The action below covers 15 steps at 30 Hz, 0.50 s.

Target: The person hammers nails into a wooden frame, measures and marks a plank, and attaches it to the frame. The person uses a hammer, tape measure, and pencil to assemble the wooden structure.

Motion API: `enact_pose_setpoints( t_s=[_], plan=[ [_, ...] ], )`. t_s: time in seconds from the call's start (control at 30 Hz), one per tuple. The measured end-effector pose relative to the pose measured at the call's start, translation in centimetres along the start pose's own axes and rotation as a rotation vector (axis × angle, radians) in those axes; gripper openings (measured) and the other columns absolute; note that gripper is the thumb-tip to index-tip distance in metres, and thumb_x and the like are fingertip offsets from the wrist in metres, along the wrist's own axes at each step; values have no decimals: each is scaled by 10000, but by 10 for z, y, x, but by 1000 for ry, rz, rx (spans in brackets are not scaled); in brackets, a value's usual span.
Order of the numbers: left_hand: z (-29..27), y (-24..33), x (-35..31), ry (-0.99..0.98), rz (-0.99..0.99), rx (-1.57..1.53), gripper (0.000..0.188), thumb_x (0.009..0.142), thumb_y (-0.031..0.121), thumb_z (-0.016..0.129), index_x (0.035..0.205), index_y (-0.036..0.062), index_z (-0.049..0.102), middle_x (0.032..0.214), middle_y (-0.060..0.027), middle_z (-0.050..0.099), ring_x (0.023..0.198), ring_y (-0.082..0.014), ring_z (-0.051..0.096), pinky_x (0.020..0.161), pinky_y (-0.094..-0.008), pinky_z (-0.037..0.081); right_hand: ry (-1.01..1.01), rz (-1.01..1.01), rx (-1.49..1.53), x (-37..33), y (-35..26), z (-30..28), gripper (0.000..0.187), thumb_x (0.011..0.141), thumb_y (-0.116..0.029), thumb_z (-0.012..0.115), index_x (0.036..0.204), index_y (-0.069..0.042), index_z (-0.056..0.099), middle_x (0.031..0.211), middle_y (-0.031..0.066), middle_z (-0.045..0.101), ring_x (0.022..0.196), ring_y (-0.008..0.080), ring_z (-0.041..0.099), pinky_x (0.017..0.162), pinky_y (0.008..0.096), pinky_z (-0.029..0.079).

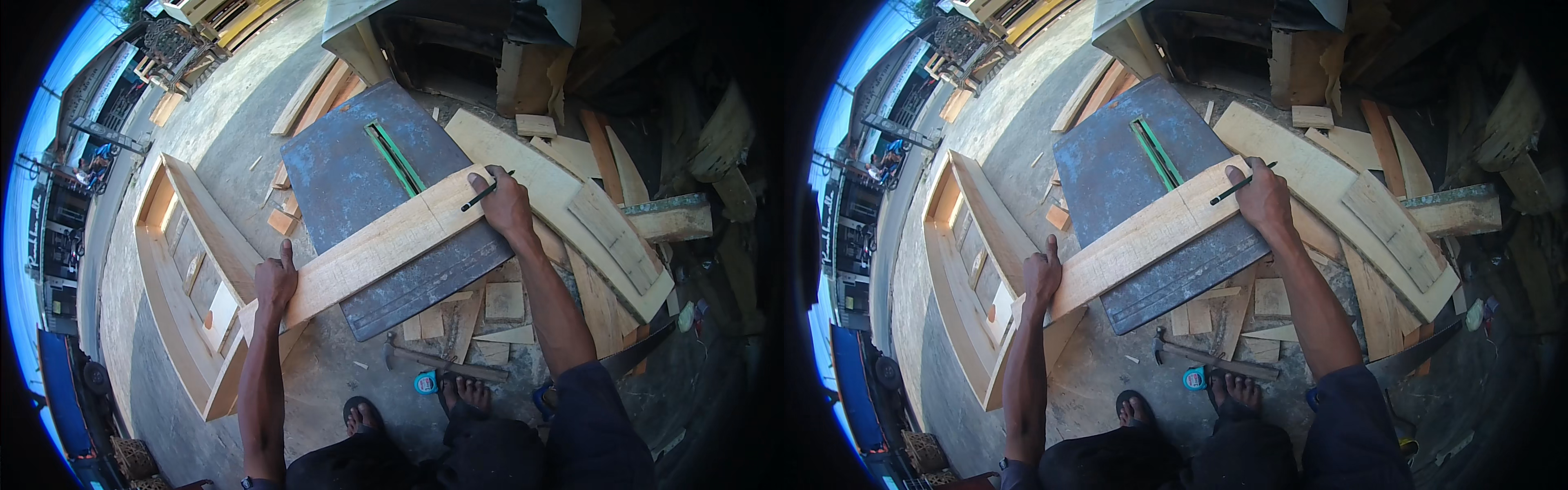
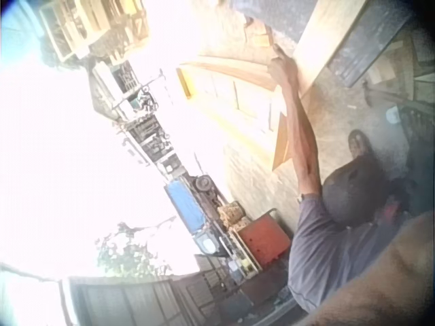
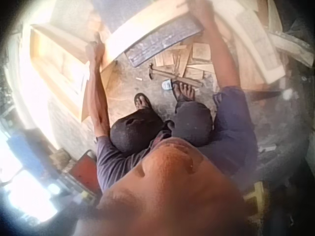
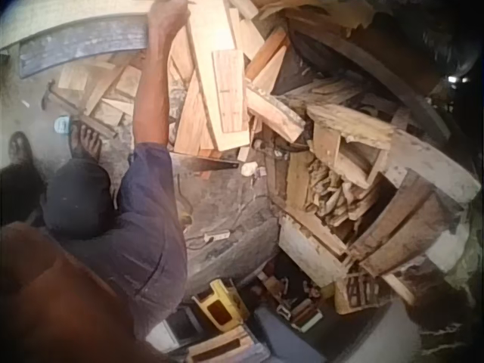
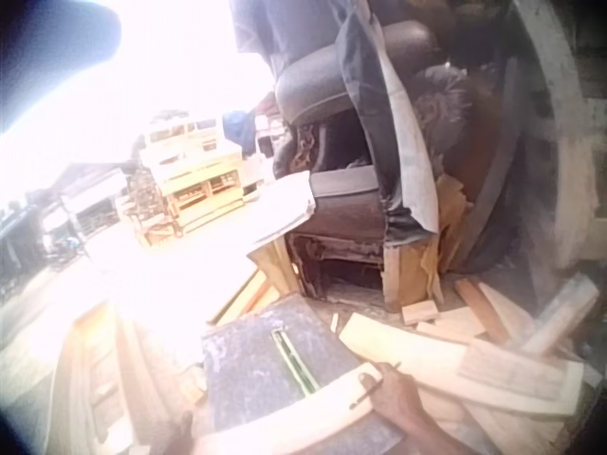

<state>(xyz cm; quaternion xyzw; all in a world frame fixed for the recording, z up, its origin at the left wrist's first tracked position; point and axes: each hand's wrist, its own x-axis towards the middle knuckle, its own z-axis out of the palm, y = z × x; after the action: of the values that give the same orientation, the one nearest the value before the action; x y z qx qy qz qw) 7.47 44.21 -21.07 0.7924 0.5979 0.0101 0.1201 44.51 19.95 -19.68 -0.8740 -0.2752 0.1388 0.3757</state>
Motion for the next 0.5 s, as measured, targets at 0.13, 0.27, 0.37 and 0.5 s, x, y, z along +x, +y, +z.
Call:
enact_pose_setpoints(
  t_s=[0.13, 0.27, 0.37, 0.5],
  plan=[
    [-1, 5, 4, 29, 8, 10, 951, 1064, 670, 300, 795, -132, 733, 841, -415, 665, 878, -559, 683, 869, -596, 515, -34, 45, 41, 5, -1, 1, 563, 1013, -441, 624, 1332, 23, 636, 1161, 288, 726, 1126, 435, 699, 979, 481, 538],
    [1, 4, 7, 35, 11, 25, 945, 1066, 661, 308, 799, -139, 731, 841, -421, 661, 878, -564, 681, 875, -597, 513, -37, 49, 47, 6, -1, 2, 553, 1013, -442, 626, 1340, 4, 639, 1161, 279, 729, 1123, 439, 698, 978, 479, 539],
    [2, 1, 9, 35, 34, 28, 942, 1066, 660, 310, 800, -139, 732, 841, -420, 661, 870, -563, 681, 873, -597, 513, -39, 60, 48, 6, -2, 2, 537, 1014, -443, 625, 1326, -6, 648, 1157, 279, 729, 1118, 441, 698, 973, 478, 540],
    [2, -1, 13, 35, 29, 16, 932, 1063, 661, 326, 795, -132, 733, 820, -419, 655, 847, -558, 681, 858, -597, 512, -27, 49, 40, 6, -3, 1, 525, 1014, -445, 626, 1307, -11, 655, 1150, 283, 727, 1114, 447, 696, 968, 484, 540]
  ],
)
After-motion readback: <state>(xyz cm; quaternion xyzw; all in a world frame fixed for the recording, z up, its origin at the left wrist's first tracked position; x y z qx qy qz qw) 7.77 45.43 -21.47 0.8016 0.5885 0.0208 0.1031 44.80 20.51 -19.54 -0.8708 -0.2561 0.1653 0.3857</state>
